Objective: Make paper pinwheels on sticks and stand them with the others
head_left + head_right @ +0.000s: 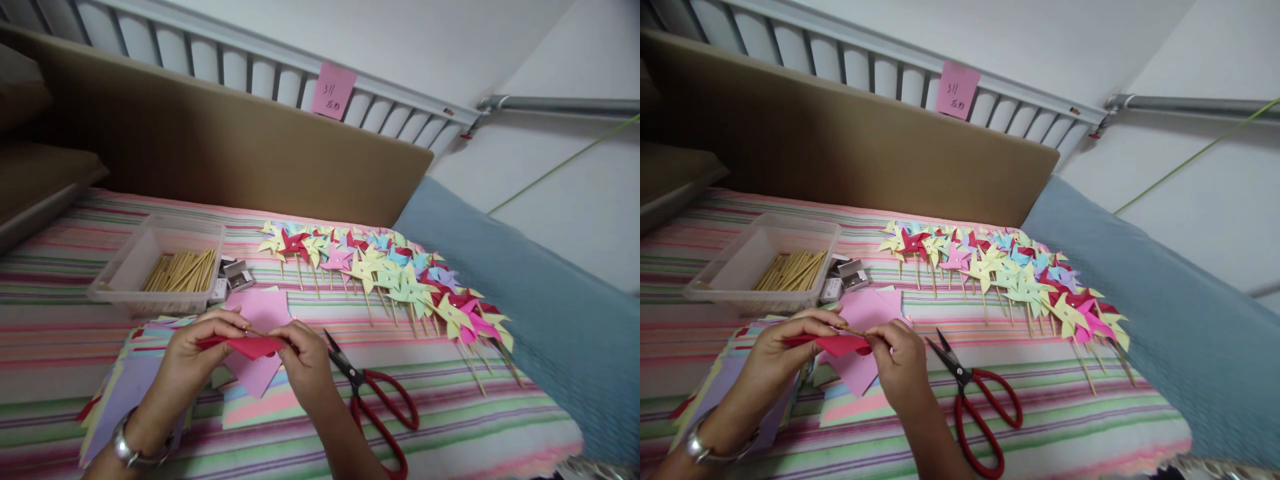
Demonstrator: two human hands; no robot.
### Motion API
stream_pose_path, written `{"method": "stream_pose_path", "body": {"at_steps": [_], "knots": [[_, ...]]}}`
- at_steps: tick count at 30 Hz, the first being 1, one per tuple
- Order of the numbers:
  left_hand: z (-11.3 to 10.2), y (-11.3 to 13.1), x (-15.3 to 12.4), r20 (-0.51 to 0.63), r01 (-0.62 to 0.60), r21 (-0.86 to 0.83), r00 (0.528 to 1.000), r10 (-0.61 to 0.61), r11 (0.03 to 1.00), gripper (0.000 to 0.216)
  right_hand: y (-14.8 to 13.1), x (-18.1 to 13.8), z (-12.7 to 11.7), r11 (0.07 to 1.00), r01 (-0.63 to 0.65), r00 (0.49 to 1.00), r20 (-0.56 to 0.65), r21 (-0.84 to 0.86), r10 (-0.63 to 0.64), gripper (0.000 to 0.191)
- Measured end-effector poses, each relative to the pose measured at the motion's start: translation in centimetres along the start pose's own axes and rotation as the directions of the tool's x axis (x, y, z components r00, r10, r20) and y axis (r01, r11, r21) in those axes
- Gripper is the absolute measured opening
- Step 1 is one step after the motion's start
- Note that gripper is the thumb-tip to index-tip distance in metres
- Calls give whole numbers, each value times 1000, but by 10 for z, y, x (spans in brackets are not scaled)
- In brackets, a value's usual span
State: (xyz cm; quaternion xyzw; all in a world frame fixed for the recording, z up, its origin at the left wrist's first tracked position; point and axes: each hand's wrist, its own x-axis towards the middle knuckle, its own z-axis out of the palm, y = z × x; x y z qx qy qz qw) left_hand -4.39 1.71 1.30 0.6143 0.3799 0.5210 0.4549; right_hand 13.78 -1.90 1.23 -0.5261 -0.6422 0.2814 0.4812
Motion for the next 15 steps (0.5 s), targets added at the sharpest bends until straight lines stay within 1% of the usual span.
{"method": "stream_pose_path", "body": {"at_steps": [15], "knots": [[0,1,1,8,-6,5,1000,6,1000,7,0,1,0,1000,16,1000,3,10,-16,17]]}}
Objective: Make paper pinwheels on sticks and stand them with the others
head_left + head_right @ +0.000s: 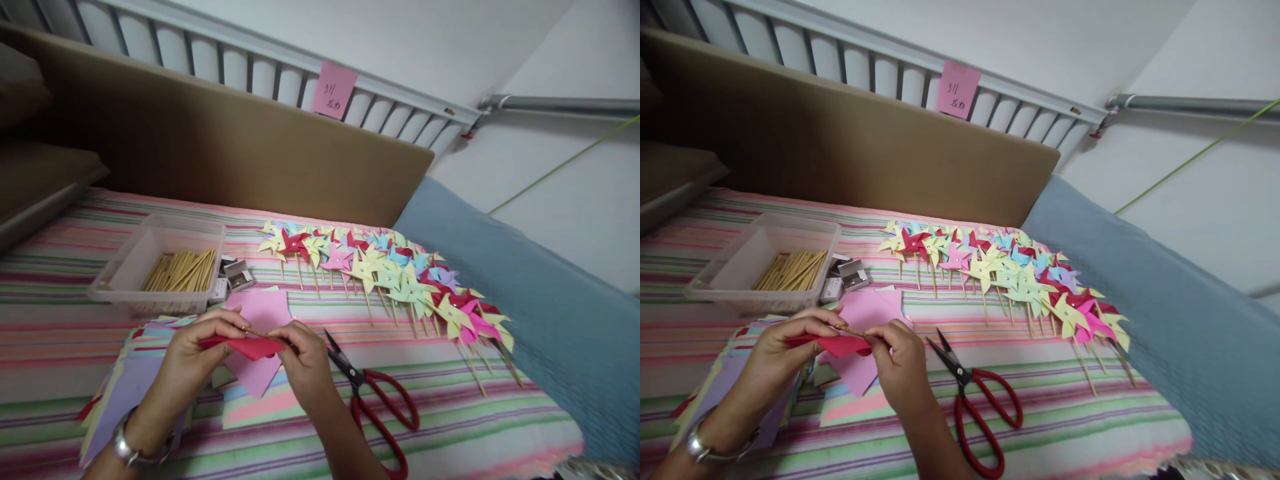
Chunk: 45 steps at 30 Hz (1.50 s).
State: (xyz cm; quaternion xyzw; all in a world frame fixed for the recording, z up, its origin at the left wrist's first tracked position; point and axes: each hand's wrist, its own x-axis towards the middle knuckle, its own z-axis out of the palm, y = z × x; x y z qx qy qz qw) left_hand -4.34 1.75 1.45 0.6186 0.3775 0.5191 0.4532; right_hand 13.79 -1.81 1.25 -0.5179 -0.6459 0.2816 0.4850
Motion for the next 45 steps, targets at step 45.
{"method": "stream_pose_path", "body": {"at_steps": [45], "knots": [[-2,-7,-3,65,-1,-71,998,5,997,9,2,-2,1,1000,-2,1000,5,-12,2,16]]}}
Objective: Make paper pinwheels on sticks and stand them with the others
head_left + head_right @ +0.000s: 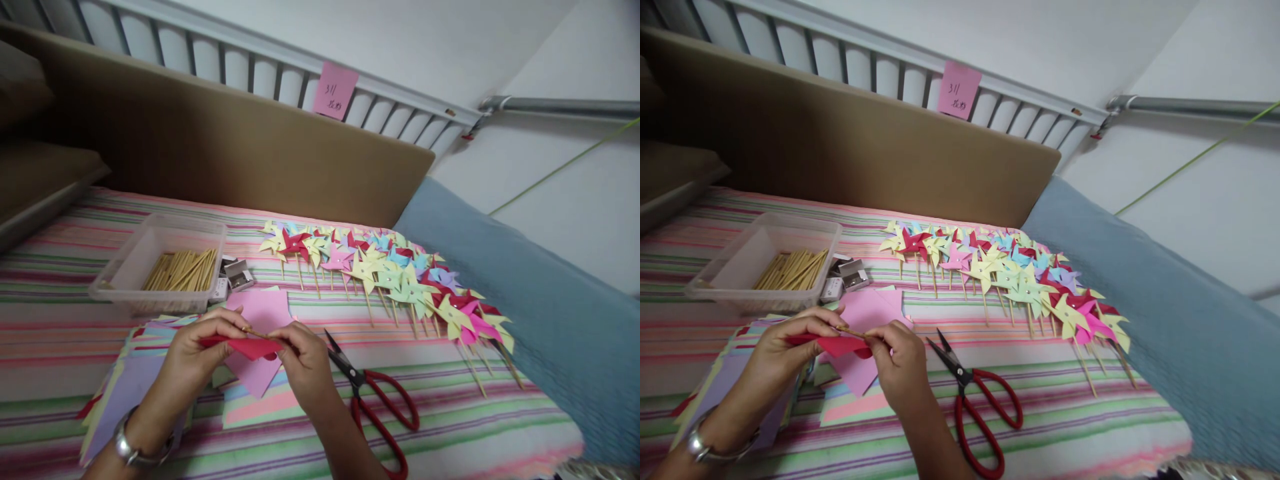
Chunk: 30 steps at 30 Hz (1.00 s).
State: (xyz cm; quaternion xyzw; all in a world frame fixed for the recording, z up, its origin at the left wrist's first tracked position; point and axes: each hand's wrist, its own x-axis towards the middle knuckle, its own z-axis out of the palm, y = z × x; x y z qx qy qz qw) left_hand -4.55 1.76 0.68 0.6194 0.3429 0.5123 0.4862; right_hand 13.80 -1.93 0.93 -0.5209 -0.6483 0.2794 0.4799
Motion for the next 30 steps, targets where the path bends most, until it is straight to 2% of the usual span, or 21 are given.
{"method": "stream_pose_path", "body": {"at_steps": [11,30], "knots": [[0,-4,1,5,-8,-11,1000,8,1000,7,-4,0,-1,999,38,999,15,-30,-37,18],[1,6,2,-18,20,0,1000,-20,1000,8,-2,0,1,1000,-19,1000,4,-6,19,17]]}}
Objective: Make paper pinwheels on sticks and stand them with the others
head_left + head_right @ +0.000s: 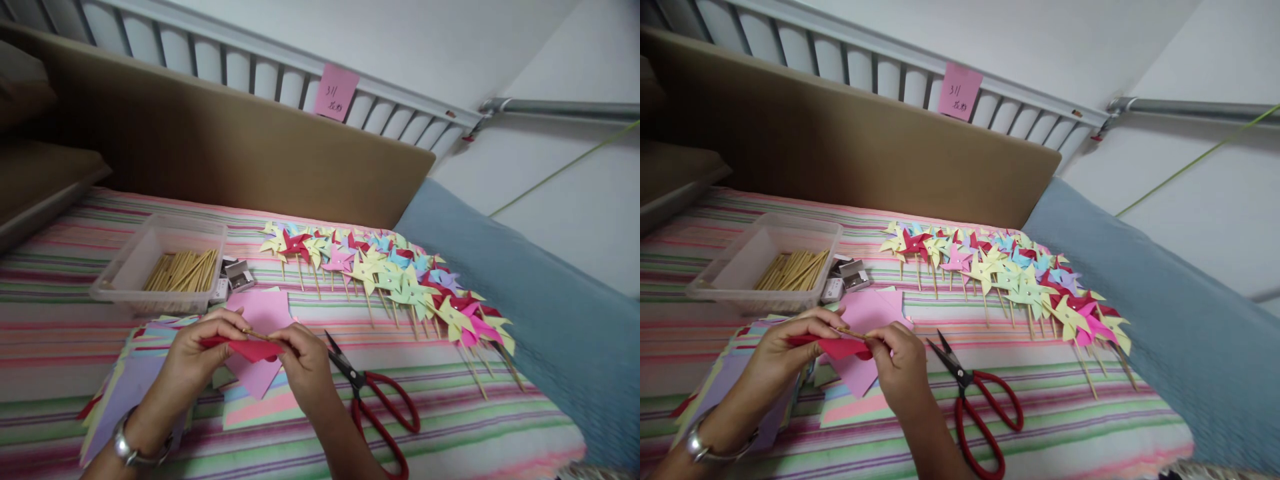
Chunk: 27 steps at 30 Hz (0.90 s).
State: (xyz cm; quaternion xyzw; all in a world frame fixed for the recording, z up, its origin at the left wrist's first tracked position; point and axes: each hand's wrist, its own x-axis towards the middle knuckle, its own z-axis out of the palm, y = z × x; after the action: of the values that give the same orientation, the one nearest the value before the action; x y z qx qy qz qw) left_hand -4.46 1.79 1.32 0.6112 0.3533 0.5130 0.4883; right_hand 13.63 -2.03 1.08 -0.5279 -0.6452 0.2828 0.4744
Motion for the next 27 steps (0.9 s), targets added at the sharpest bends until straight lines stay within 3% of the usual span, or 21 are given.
{"method": "stream_pose_path", "body": {"at_steps": [27], "knots": [[0,-3,-1,-2,2,7,1000,-2,1000,9,1,0,1,1000,7,1000,1,-8,-7,16]]}}
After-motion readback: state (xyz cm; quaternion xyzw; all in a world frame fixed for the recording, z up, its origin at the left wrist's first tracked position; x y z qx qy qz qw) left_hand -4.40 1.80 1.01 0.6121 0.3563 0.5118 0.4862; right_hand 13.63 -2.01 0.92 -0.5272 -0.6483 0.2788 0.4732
